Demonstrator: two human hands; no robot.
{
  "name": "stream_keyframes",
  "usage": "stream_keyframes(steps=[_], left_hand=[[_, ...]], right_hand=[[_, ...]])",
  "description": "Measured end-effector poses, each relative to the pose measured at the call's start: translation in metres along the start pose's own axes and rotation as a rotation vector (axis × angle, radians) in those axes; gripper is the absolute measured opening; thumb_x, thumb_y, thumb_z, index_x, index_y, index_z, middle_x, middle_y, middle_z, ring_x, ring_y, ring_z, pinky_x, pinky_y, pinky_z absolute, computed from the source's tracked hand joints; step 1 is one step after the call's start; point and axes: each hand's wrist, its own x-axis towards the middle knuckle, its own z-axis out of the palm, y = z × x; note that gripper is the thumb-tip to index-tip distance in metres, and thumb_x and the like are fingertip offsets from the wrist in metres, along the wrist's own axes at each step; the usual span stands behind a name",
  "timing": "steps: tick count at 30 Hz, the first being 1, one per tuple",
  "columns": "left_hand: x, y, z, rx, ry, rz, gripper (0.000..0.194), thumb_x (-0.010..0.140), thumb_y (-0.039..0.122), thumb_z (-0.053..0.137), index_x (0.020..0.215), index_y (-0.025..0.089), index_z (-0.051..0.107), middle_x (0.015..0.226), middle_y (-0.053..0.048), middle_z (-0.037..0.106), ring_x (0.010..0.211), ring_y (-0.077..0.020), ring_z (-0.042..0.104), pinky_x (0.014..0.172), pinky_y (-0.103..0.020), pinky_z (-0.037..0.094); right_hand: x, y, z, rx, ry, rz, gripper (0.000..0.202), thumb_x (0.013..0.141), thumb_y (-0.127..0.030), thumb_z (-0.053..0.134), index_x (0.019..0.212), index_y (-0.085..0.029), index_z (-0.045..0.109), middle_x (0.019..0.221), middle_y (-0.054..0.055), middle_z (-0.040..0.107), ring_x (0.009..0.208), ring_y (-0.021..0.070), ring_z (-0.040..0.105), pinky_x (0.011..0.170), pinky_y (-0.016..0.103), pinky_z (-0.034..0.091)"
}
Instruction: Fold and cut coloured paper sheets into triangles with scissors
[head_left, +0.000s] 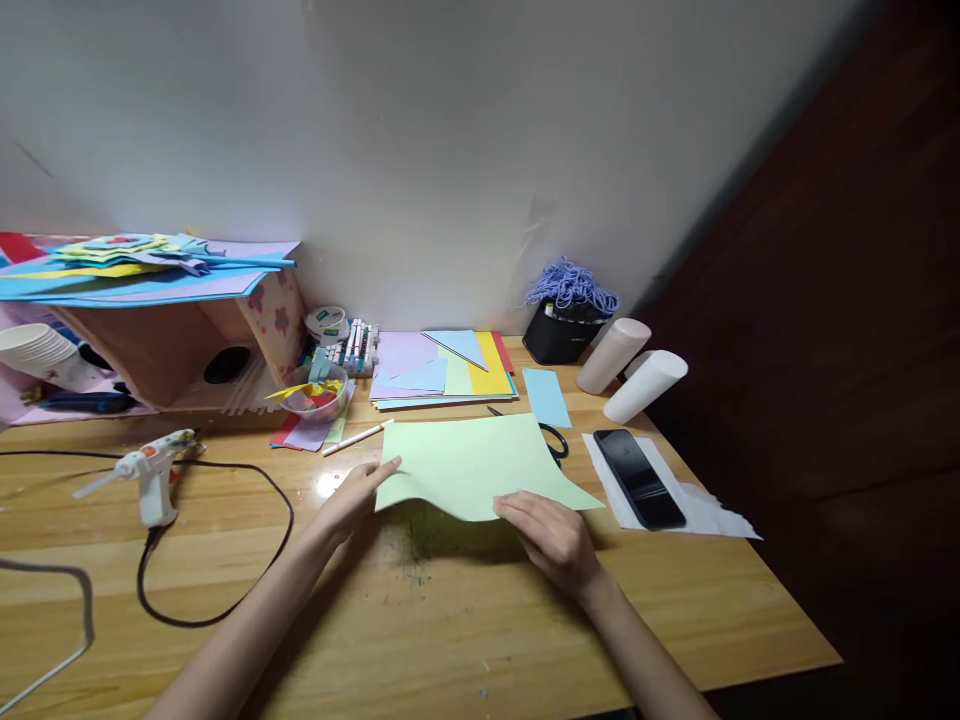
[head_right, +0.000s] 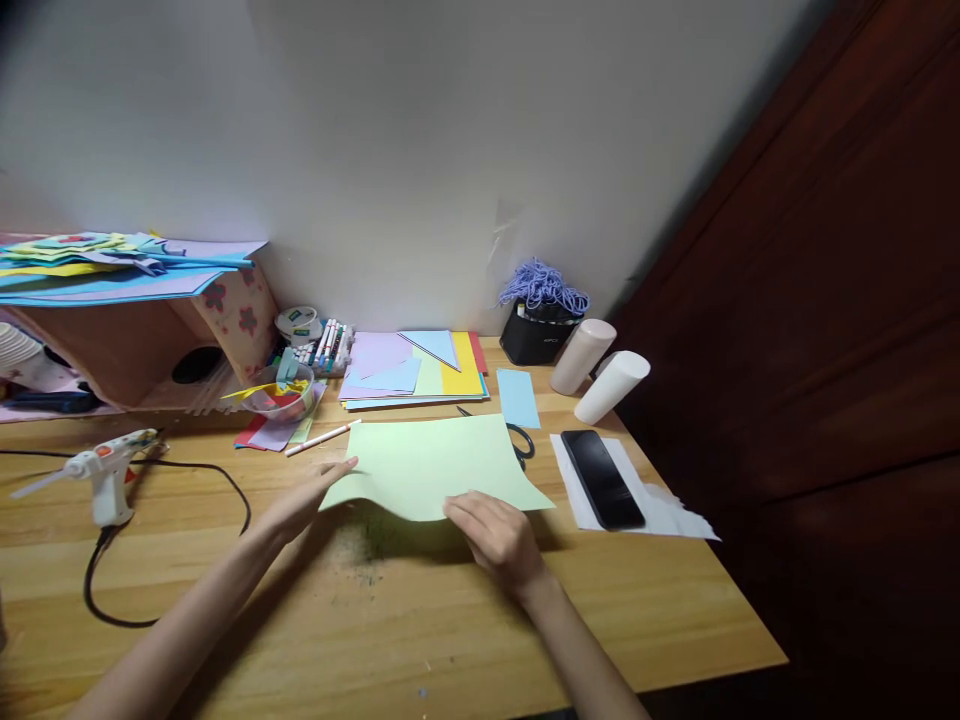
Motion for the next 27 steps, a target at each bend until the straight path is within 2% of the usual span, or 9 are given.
stream_keyframes(steps=[2, 5, 9, 11, 14, 18, 21, 23, 27], left_hand=[[0.003, 0.0, 0.006, 0.059, -0.1, 0.023, 0.041, 0.066, 0.045, 0.059, 0.092, 0.013, 0.061, 0.092, -0.01, 0.066, 0.085, -0.0245, 0.061, 0.073, -0.033, 0.046], [0.004, -0.007, 0.005, 0.253, 0.023, 0.149, 0.035, 0.063, 0.036, 0.061, 0.091, 0.014, 0.06, 0.096, -0.009, 0.065, 0.087, -0.0255, 0.06, 0.075, -0.034, 0.046], [0.001, -0.021, -0.004, 0.374, 0.185, 0.248, 0.038, 0.066, 0.036, 0.058, 0.098, 0.015, 0.059, 0.102, -0.009, 0.063, 0.091, -0.0253, 0.058, 0.078, -0.034, 0.044], [0.0, -0.027, -0.004, 0.332, 0.217, 0.198, 0.043, 0.068, 0.041, 0.055, 0.102, 0.015, 0.057, 0.101, -0.009, 0.064, 0.086, -0.025, 0.06, 0.073, -0.034, 0.046], [0.001, -0.034, 0.0, 0.216, 0.207, 0.132, 0.046, 0.069, 0.044, 0.053, 0.101, 0.012, 0.056, 0.1, -0.011, 0.064, 0.085, -0.0251, 0.061, 0.071, -0.034, 0.047], [0.004, -0.04, 0.01, 0.188, 0.213, 0.234, 0.044, 0.067, 0.039, 0.057, 0.102, 0.013, 0.053, 0.108, -0.012, 0.06, 0.098, -0.0246, 0.057, 0.081, -0.034, 0.044], [0.003, -0.042, 0.019, 0.206, 0.258, 0.306, 0.037, 0.071, 0.036, 0.053, 0.101, 0.015, 0.052, 0.11, -0.011, 0.058, 0.103, -0.0225, 0.053, 0.088, -0.034, 0.041], [0.002, -0.04, 0.028, 0.167, 0.246, 0.318, 0.036, 0.073, 0.035, 0.049, 0.103, 0.016, 0.051, 0.112, -0.011, 0.058, 0.104, -0.0211, 0.052, 0.088, -0.033, 0.04], [0.002, -0.032, 0.046, 0.017, 0.138, 0.266, 0.039, 0.072, 0.035, 0.048, 0.105, 0.014, 0.05, 0.112, -0.011, 0.057, 0.1, -0.0217, 0.055, 0.083, -0.033, 0.044]], right_hand=[[0.0, -0.002, -0.002, -0.003, -0.045, 0.004, 0.042, 0.079, -0.005, 0.04, 0.112, -0.027, 0.053, 0.104, 0.002, 0.064, 0.098, 0.0173, 0.058, 0.093, 0.042, 0.042], [-0.008, 0.002, 0.0, -0.067, 0.033, 0.266, 0.036, 0.081, -0.013, 0.044, 0.113, -0.026, 0.051, 0.114, 0.005, 0.058, 0.111, 0.023, 0.047, 0.099, 0.053, 0.028], [-0.034, 0.021, 0.011, 0.01, 0.337, 0.847, 0.034, 0.08, -0.032, 0.048, 0.112, -0.019, 0.05, 0.112, 0.014, 0.056, 0.105, 0.0264, 0.052, 0.085, 0.047, 0.044], [-0.045, 0.032, 0.017, 0.151, 0.338, 1.038, 0.037, 0.079, -0.039, 0.049, 0.108, -0.016, 0.051, 0.104, 0.014, 0.06, 0.093, 0.0244, 0.059, 0.073, 0.038, 0.05], [-0.048, 0.04, 0.021, 0.201, 0.263, 1.166, 0.048, 0.069, -0.042, 0.058, 0.107, -0.014, 0.051, 0.103, 0.013, 0.061, 0.089, 0.0243, 0.06, 0.072, 0.036, 0.05], [-0.031, 0.034, 0.012, 0.181, 0.122, 1.175, 0.036, 0.066, -0.038, 0.06, 0.094, -0.016, 0.058, 0.088, 0.01, 0.066, 0.08, 0.0259, 0.062, 0.07, 0.038, 0.048], [-0.007, 0.018, 0.0, -0.021, 0.219, 1.072, 0.025, 0.07, -0.034, 0.057, 0.089, -0.019, 0.06, 0.083, 0.009, 0.066, 0.077, 0.0272, 0.061, 0.066, 0.039, 0.047], [0.011, 0.003, -0.002, -0.044, 0.277, 0.819, 0.017, 0.075, -0.025, 0.052, 0.091, -0.021, 0.059, 0.088, 0.008, 0.065, 0.078, 0.0245, 0.059, 0.067, 0.036, 0.046], [0.043, -0.028, 0.02, -0.025, 0.076, 0.305, 0.034, 0.073, -0.002, 0.043, 0.096, -0.022, 0.058, 0.089, 0.006, 0.064, 0.082, 0.0222, 0.056, 0.07, 0.033, 0.044]])
